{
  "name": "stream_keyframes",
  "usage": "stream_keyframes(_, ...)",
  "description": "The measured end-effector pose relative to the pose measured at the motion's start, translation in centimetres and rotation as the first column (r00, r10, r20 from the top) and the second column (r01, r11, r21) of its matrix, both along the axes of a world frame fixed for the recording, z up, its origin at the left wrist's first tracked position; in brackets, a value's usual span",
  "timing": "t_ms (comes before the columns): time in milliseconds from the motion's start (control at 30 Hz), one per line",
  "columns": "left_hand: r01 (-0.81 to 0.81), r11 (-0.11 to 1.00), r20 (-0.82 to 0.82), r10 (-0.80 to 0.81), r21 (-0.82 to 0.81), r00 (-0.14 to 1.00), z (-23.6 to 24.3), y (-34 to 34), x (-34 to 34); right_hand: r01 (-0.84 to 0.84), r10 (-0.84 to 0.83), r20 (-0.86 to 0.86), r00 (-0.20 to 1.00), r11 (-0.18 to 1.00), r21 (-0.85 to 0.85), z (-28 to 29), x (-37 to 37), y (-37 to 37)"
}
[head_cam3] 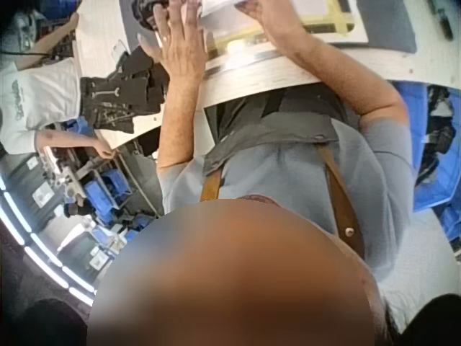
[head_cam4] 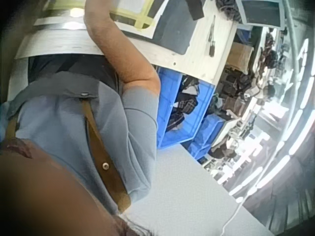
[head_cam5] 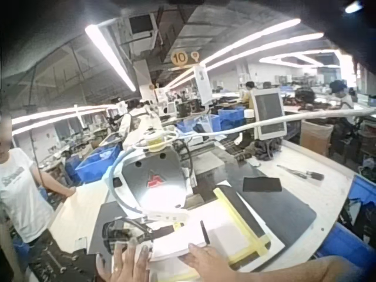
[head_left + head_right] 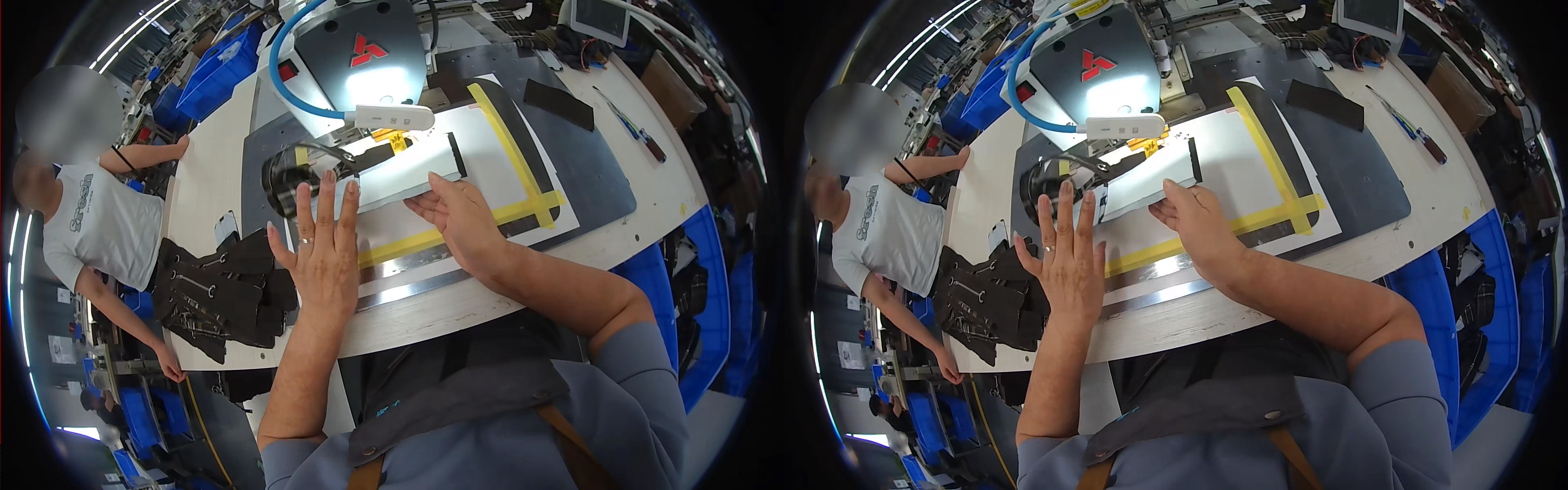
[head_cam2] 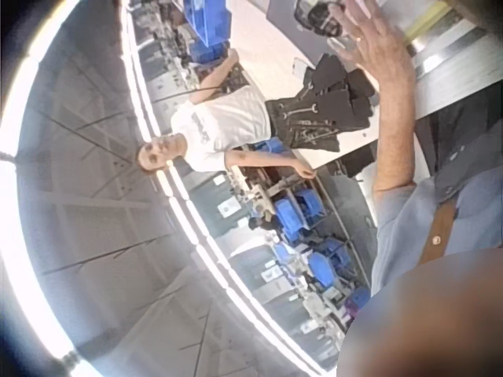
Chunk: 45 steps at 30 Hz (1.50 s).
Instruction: Sewing zippers and components onto leather bag parts using an industrial sewing machine.
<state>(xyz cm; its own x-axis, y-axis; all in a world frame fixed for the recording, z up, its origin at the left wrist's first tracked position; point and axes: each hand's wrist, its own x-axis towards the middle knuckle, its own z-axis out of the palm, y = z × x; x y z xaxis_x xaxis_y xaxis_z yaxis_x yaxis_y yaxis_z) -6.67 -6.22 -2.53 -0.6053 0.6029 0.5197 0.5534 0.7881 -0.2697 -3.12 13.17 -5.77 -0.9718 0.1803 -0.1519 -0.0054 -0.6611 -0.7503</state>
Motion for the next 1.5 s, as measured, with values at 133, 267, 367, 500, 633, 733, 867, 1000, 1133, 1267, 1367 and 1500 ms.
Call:
stream_keyframes(133, 0.220, 0.974, 0.128, -0.225, 0.053, 0.966, 1.0, 1.2, -3.1, 0.035, -0.034, -0.010, 0.999, 0.982, 0.183, 1.3, 0.1, 1.4)
stream_keyframes(267, 0.509, 0.850, 0.298, -0.525, 0.135, 0.797, 1.1, 4.8, -1.6, 0.060, -0.051, -0.058, 0.997, 0.983, 0.174, 2.2, -0.5, 2.8)
stream_keyframes(367, 0.493, 0.861, 0.399, -0.497, 0.121, 0.771, 0.9, 8.5, -0.3, 0.010, 0.029, -0.075, 0.997, 0.883, 0.468, 2.6, -0.8, 4.5)
stream_keyframes(500, 0.461, 0.790, 0.499, -0.612, 0.403, 0.613, 0.9, 10.6, -2.3, 0.041, -0.045, -0.014, 0.999, 0.695, 0.717, 2.8, -1.9, 7.2)
stream_keyframes(633, 0.287, 0.949, 0.450, -0.314, 0.130, 0.836, 0.5, 10.8, -7.8, -0.246, 0.051, 0.268, 0.962, 0.588, 0.771, 2.5, -3.5, 10.8)
stream_keyframes(733, 0.412, 0.905, 0.159, -0.394, -0.103, 0.905, -0.7, 11.8, -10.2, -0.068, 0.064, 0.060, 0.996, 0.119, 0.991, 2.0, -4.0, 11.7)
stream_keyframes(867, 0.223, 0.764, 0.189, -0.134, -0.606, 0.973, -1.0, 14.7, -12.3, 0.068, 0.098, -0.057, 0.993, -0.113, 0.991, 1.6, -4.7, 11.3)
stream_keyframes(1000, 0.272, 0.727, 0.245, -0.146, -0.630, 0.958, -0.6, 14.2, -12.7, -0.075, 0.168, 0.094, 0.981, -0.115, 0.991, 1.7, -5.5, 11.8)
stream_keyframes(1133, 0.398, 0.852, 0.159, -0.365, -0.339, 0.917, 0.3, 10.4, -12.2, -0.044, 0.234, 0.094, 0.968, -0.207, 0.977, 2.1, -6.4, 13.2)
stream_keyframes(1267, 0.355, 0.934, 0.675, -0.241, -0.033, 0.697, 2.6, 7.9, -12.4, -0.006, 0.375, 0.104, 0.921, -0.254, 0.967, 2.3, -7.6, 13.8)
stream_keyframes(1367, 0.294, 0.952, 0.619, -0.283, 0.087, 0.733, 3.7, 7.0, -10.8, 0.026, 0.441, 0.072, 0.894, -0.212, 0.977, 2.2, -8.5, 13.2)
stream_keyframes(1500, 0.382, 0.877, 0.632, -0.477, 0.293, 0.611, 2.4, 7.6, -9.1, 0.134, 0.504, -0.043, 0.863, -0.147, 0.980, 1.7, -9.1, 13.6)
